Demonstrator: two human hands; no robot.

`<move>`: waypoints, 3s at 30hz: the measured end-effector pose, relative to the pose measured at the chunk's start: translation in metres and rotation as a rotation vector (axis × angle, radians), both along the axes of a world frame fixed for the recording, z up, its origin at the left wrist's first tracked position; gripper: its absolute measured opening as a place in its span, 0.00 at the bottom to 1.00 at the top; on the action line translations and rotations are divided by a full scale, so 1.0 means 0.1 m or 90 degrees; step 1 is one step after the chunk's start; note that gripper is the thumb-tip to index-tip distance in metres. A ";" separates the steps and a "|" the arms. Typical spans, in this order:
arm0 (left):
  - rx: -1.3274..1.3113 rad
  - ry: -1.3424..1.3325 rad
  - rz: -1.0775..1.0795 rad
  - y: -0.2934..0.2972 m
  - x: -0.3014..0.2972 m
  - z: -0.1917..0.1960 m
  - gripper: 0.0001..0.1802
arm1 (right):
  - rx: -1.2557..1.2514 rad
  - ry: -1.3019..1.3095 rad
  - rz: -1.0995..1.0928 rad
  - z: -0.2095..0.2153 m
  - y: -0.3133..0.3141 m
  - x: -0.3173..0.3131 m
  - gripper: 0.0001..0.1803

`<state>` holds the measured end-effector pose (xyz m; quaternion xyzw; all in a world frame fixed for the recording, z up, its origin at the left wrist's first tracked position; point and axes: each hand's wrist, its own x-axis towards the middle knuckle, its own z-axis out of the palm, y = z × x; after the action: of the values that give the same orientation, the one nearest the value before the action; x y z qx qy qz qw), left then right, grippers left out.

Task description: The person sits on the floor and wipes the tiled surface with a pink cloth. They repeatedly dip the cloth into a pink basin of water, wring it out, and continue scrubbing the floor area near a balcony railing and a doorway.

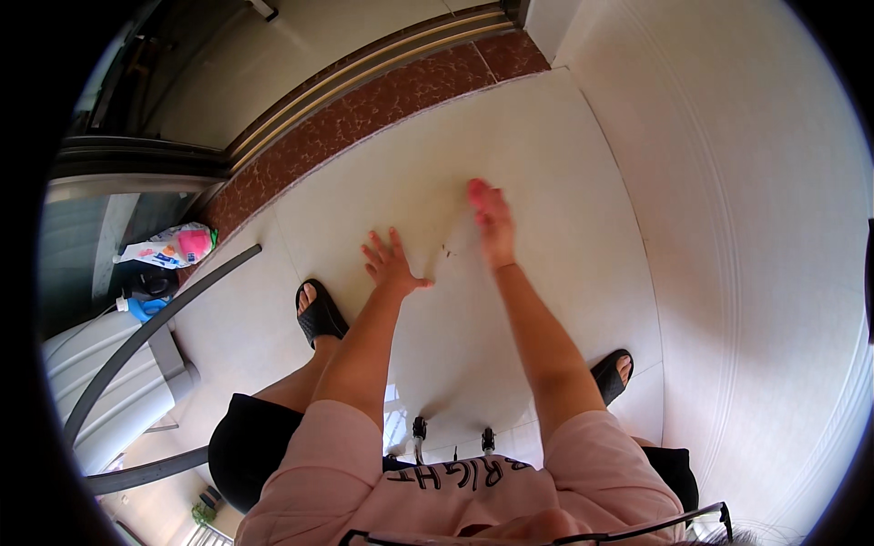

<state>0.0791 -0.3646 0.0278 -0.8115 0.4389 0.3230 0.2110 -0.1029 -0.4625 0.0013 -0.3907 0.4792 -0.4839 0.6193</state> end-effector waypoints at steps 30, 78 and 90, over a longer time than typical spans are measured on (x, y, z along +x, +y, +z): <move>0.002 -0.002 0.008 0.04 0.03 -0.02 0.83 | -0.472 0.535 0.162 -0.46 0.06 0.56 0.24; 0.025 0.004 0.008 -0.03 -0.01 0.11 0.80 | -0.459 0.711 0.024 -0.52 -0.14 -0.39 0.30; 0.006 0.002 0.007 0.02 0.07 0.08 0.82 | 0.100 -0.221 -0.240 -0.04 -0.91 -0.30 0.23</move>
<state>0.0863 -0.3624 0.0360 -0.8124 0.4331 0.3275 0.2124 -0.1328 -0.5534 -0.0030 -0.1565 0.4665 -0.6117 0.6195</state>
